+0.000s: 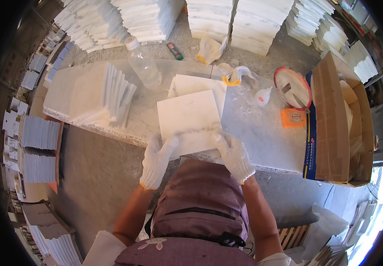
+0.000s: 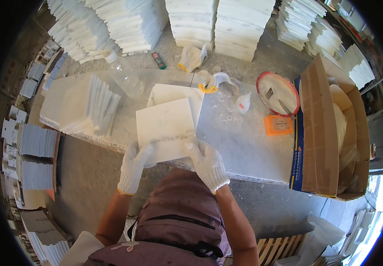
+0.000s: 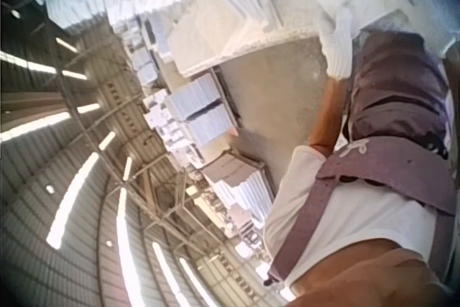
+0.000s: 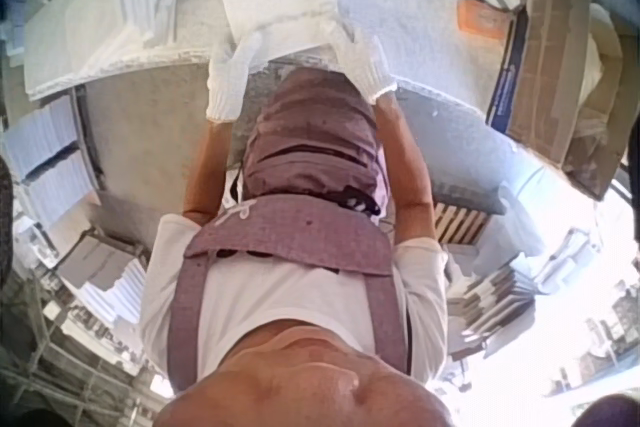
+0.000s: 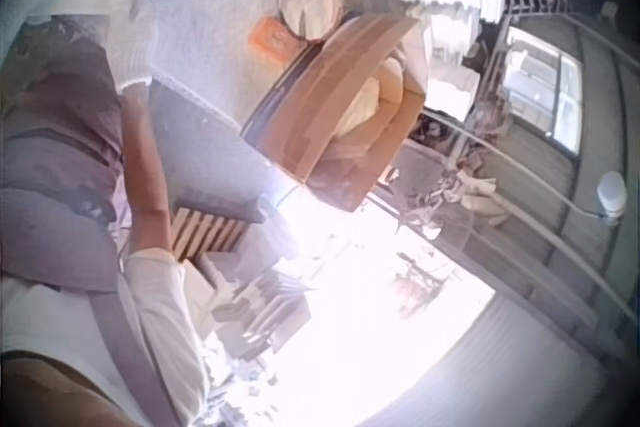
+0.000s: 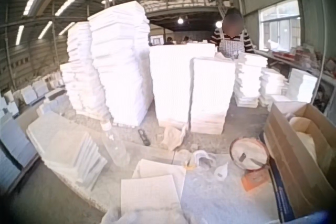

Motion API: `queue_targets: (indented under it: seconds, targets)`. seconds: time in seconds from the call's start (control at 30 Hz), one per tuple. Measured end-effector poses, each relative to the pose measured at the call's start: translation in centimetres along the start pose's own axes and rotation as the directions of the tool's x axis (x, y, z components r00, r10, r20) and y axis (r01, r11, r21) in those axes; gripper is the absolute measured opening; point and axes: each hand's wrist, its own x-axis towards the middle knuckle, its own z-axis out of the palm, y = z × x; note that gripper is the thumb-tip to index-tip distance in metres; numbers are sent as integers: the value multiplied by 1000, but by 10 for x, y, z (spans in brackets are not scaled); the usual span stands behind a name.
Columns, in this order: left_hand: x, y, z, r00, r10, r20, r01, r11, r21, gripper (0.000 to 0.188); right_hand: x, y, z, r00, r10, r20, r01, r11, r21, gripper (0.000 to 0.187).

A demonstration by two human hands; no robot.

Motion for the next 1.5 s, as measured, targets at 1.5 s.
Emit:
queue_targets:
  seconds: [1.5]
  targets:
    - [-36,19,16,898,255,360,-333,926,175,25,-101,48,1,997,55,-53,-19,845,535,30]
